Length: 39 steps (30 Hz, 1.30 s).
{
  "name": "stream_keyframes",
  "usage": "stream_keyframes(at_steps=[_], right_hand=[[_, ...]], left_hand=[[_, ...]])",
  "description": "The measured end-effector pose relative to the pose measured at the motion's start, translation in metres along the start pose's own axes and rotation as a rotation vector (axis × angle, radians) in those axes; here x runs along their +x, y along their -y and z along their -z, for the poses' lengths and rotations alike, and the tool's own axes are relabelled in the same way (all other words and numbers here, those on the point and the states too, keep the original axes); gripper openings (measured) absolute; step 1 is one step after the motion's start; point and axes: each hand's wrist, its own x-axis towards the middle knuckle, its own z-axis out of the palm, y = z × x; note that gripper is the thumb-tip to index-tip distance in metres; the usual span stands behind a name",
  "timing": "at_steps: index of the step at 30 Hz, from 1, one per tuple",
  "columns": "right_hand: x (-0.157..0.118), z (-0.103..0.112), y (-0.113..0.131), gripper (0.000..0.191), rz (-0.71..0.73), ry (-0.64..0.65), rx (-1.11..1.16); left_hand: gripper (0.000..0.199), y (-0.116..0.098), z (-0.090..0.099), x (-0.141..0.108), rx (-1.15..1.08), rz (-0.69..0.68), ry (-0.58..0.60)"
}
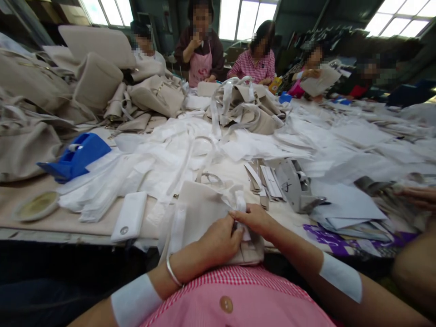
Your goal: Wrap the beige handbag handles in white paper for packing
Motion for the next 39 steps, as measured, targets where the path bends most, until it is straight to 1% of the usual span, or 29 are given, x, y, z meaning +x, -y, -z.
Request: stream_keyframes(at_steps=[1,2,5,6,7,8,10,13,15,17,19,22,24,26,28,30,32,35,37,39], right_hand=[[0.0,0.0,0.002,0.037,-0.009,0.023,0.045],[-0.001,0.0,0.002,0.035,-0.015,0.048,0.1],[-0.003,0.0,0.003,0.032,-0.036,0.125,0.29],[-0.004,0.0,0.003,0.032,-0.042,0.149,0.348],[-0.004,-0.001,0.002,0.033,-0.047,0.167,0.393],[-0.004,-0.001,0.001,0.034,-0.048,0.177,0.424],[-0.002,-0.002,-0.003,0.034,-0.048,0.184,0.462],[0.001,-0.002,-0.01,0.033,-0.035,0.2,0.506],[0.004,-0.001,-0.014,0.033,-0.019,0.206,0.52],[0.005,-0.001,-0.016,0.035,-0.008,0.206,0.52],[0.005,-0.001,-0.017,0.038,0.0,0.224,0.513],[0.005,0.0,-0.016,0.041,0.03,0.285,0.532],[0.004,0.001,-0.015,0.041,0.038,0.301,0.539],[0.001,0.001,-0.013,0.04,0.024,0.284,0.472],[-0.003,0.001,-0.011,0.042,0.02,0.232,0.332],[-0.007,-0.001,-0.007,0.044,0.059,0.147,0.192],[-0.008,-0.003,-0.003,0.042,0.132,0.031,0.077],[-0.006,-0.009,0.002,0.037,0.193,-0.087,-0.108],[-0.004,-0.014,0.004,0.038,0.195,-0.108,-0.203],[-0.003,-0.019,0.005,0.038,0.196,-0.122,-0.251]], left_hand=[[0.025,0.002,0.003,0.0,-0.041,0.016,-0.01],[0.025,0.005,0.006,0.0,-0.091,0.062,-0.038],[0.038,0.013,0.013,0.005,-0.271,0.317,-0.157],[0.044,0.015,0.015,0.007,-0.349,0.386,-0.167],[0.048,0.016,0.016,0.008,-0.424,0.425,-0.155],[0.049,0.017,0.016,0.01,-0.483,0.432,-0.134],[0.046,0.018,0.017,0.011,-0.524,0.39,-0.121],[0.039,0.018,0.019,0.011,-0.446,0.314,-0.142],[0.039,0.018,0.02,0.01,-0.416,0.317,-0.123],[0.041,0.017,0.019,0.009,-0.458,0.356,-0.103],[0.042,0.016,0.017,0.009,-0.627,0.396,-0.08],[0.047,0.015,0.014,0.009,-1.016,0.433,0.018],[0.048,0.017,0.012,0.009,-1.157,0.442,0.043],[0.047,0.019,0.01,0.009,-1.11,0.429,-0.025],[0.046,0.021,0.009,0.009,-0.928,0.399,-0.104],[0.046,0.022,0.01,0.009,-0.705,0.378,-0.142],[0.044,0.02,0.01,0.01,-0.54,0.375,-0.138],[0.045,0.014,0.008,0.011,-0.476,0.377,-0.136],[0.049,0.01,0.006,0.011,-0.485,0.394,-0.163],[0.051,0.009,0.003,0.012,-0.479,0.411,-0.212]])
